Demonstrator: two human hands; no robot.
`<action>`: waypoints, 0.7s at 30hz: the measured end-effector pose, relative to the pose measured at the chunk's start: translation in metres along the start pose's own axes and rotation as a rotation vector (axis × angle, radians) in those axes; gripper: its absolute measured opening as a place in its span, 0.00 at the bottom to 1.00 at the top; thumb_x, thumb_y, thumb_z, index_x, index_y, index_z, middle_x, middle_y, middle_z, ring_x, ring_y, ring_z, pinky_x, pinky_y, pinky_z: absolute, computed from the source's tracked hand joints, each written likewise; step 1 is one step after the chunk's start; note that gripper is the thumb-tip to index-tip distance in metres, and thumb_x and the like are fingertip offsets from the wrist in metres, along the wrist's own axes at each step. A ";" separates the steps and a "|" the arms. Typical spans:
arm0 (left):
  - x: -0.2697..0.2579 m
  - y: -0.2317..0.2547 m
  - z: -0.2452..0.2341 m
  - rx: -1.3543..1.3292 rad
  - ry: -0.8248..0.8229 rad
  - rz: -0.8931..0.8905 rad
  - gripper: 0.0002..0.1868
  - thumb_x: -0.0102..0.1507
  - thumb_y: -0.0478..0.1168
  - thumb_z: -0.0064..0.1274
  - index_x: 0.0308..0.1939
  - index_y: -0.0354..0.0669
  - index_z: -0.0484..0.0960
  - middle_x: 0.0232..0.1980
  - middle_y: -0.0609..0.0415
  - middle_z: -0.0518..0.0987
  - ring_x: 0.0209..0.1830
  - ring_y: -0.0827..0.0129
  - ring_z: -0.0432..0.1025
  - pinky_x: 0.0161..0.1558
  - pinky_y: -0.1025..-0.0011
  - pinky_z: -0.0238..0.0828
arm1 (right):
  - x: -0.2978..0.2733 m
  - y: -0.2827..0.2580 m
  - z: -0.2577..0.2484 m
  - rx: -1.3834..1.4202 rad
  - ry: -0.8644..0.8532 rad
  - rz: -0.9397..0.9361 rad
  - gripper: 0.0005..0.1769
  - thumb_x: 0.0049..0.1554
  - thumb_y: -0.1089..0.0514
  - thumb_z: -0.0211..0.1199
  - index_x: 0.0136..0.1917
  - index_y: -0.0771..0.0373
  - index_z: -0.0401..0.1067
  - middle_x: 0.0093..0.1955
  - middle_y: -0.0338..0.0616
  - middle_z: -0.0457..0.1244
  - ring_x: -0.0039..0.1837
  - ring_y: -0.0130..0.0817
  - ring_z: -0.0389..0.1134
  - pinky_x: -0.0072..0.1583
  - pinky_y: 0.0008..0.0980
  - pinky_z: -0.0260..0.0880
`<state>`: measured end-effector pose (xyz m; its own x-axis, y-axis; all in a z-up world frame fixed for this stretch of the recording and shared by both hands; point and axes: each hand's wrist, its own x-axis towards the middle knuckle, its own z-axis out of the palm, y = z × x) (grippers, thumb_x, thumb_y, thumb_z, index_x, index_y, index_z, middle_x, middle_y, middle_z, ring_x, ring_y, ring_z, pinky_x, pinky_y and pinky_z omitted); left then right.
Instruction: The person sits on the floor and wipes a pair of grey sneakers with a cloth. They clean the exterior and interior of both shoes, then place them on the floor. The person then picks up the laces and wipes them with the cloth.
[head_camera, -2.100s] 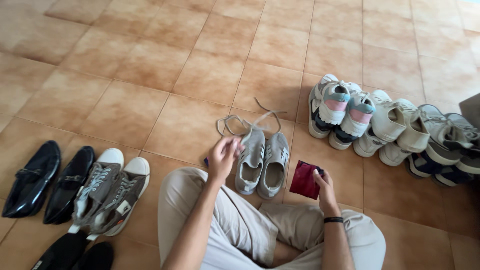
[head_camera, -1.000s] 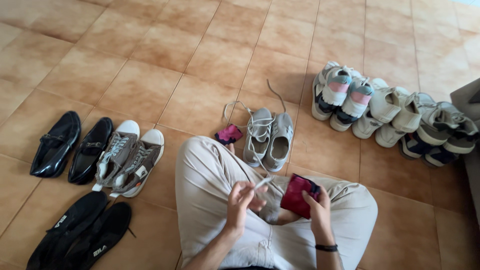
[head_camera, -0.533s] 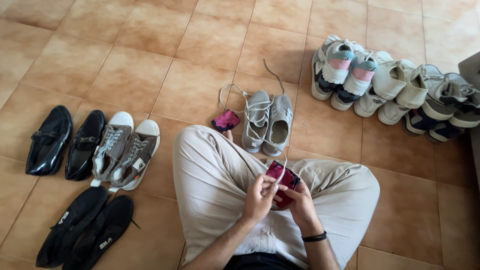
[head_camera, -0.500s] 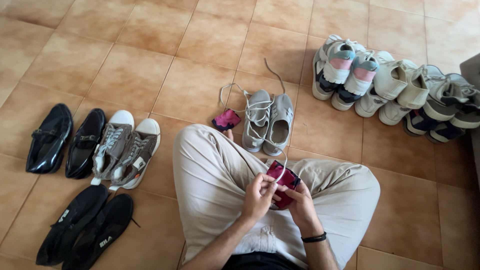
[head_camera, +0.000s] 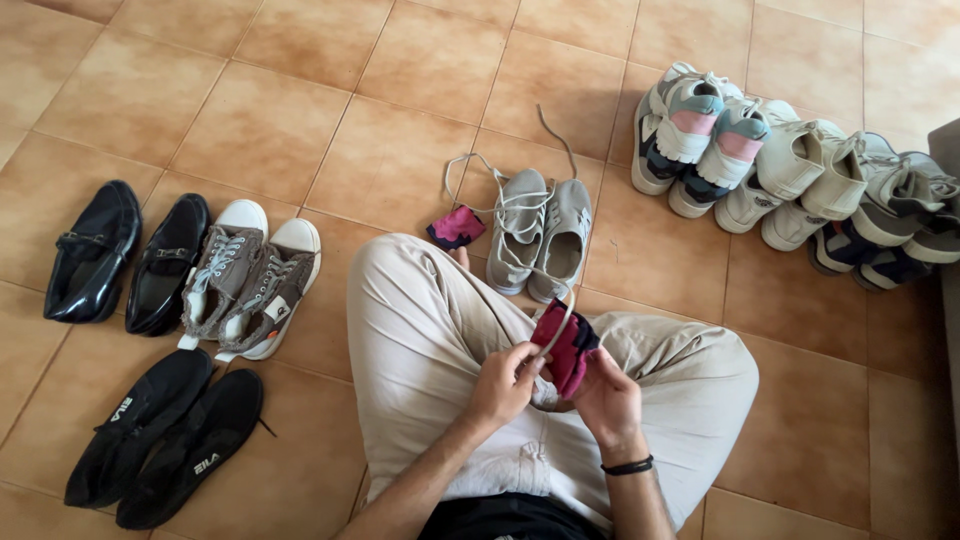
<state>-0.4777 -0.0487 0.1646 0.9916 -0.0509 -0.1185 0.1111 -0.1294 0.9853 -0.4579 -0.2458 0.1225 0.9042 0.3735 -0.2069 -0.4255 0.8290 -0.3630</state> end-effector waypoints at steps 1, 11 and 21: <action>0.000 0.001 -0.001 0.039 0.018 0.068 0.09 0.68 0.39 0.53 0.43 0.35 0.81 0.26 0.46 0.81 0.23 0.61 0.79 0.26 0.66 0.70 | 0.002 0.003 -0.004 -0.107 0.065 -0.001 0.19 0.67 0.56 0.50 0.69 0.66 0.62 0.67 0.53 0.64 0.69 0.46 0.65 0.72 0.51 0.61; 0.002 0.008 0.001 0.305 0.061 0.200 0.13 0.62 0.44 0.61 0.30 0.38 0.82 0.22 0.41 0.77 0.24 0.47 0.75 0.28 0.53 0.67 | 0.001 0.022 0.006 -0.270 0.111 0.049 0.24 0.66 0.52 0.50 0.72 0.65 0.61 0.65 0.51 0.64 0.63 0.43 0.68 0.62 0.47 0.70; 0.000 0.006 0.004 0.348 0.010 0.271 0.09 0.68 0.38 0.46 0.34 0.37 0.71 0.31 0.38 0.78 0.34 0.40 0.73 0.36 0.46 0.65 | -0.002 0.028 -0.011 -0.250 0.159 -0.010 0.23 0.66 0.54 0.50 0.72 0.63 0.61 0.64 0.47 0.65 0.64 0.39 0.67 0.66 0.43 0.65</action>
<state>-0.4774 -0.0535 0.1702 0.9826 -0.1198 0.1418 -0.1805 -0.4388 0.8803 -0.4718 -0.2281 0.1033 0.9000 0.2790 -0.3349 -0.4297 0.6968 -0.5743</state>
